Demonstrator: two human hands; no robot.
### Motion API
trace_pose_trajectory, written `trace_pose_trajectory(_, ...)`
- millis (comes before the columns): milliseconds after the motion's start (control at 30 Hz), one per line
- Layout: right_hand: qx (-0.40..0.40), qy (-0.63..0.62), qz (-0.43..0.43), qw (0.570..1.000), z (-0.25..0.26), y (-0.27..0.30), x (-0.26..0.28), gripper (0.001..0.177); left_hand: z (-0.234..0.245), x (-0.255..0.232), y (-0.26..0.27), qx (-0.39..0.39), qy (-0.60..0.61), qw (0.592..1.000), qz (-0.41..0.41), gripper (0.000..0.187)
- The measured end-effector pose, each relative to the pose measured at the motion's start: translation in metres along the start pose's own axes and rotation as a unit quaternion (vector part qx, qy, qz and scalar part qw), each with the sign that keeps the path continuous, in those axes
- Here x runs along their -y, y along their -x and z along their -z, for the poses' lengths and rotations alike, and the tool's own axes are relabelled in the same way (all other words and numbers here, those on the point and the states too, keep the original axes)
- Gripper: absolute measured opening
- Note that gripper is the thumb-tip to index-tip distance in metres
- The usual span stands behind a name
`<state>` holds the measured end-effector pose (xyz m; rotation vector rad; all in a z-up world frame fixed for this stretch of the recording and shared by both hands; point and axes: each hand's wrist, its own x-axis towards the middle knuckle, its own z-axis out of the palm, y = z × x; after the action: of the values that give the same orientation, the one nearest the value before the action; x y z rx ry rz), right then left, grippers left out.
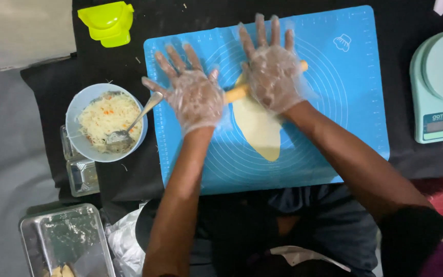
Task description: Rolling out small pieces of dough with a rolling pin on a silicone mat and using a mold to shape them.
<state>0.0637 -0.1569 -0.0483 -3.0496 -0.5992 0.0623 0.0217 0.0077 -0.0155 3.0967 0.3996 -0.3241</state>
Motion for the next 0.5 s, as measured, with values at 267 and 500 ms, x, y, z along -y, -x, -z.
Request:
trace_pose_trajectory(267, -0.060, 0.057, -0.002, 0.997, 0.013, -0.061, 0.007, 0.076, -0.010, 0.001, -0.069, -0.041, 0.008, 0.996, 0.078, 0.080)
trace_pose_trajectory(500, 0.004, 0.047, 0.007, 0.999, 0.000, -0.013, -0.001, 0.070, -0.015, -0.005, -0.017, -0.048, 0.004, 0.999, 0.010, 0.075)
